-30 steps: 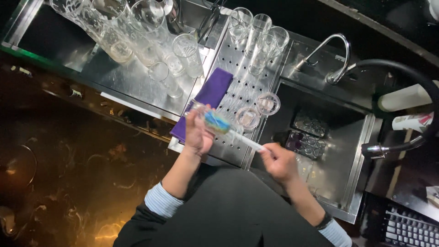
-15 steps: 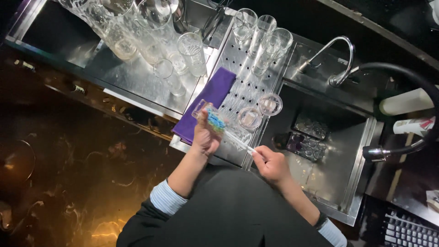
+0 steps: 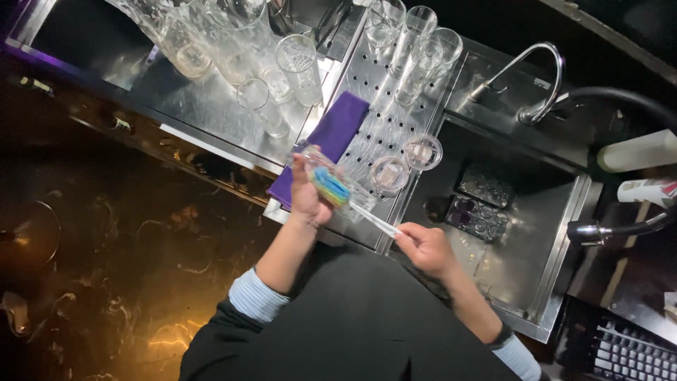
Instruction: Scrubbing the interior and exterior of various drinking glasses using a long-handled sponge brush over a bar sink.
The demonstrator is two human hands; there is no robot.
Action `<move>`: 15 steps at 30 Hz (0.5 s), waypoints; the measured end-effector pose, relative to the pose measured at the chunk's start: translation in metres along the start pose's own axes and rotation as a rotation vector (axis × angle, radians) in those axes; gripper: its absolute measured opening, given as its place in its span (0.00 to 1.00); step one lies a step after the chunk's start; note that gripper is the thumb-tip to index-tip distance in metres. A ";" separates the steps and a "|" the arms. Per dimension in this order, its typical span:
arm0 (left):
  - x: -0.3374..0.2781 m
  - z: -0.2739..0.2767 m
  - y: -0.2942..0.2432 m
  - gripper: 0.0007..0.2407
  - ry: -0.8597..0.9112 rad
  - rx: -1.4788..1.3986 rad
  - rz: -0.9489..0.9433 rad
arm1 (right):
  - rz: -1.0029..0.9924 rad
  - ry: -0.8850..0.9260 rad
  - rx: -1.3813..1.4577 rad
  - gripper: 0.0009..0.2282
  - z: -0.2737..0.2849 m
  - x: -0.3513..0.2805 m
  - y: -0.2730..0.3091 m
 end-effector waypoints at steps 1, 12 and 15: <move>0.007 0.009 -0.005 0.42 -0.004 -0.001 0.001 | -0.002 0.004 0.000 0.05 0.009 -0.003 -0.007; -0.004 0.003 -0.046 0.32 -0.054 0.004 -0.093 | -0.029 -0.076 0.084 0.06 0.084 -0.020 -0.033; 0.002 -0.001 -0.020 0.23 0.119 0.044 0.026 | 0.151 -0.081 0.046 0.05 0.064 -0.007 -0.017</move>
Point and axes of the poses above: each hand's wrist, its own x-axis towards the middle knuckle, its own z-axis out of the back of the hand, y = z × x, the point moved 5 cm from there along x, towards the middle knuckle, and after that the axes turned 2 degrees about -z, right-handed, at the moved point
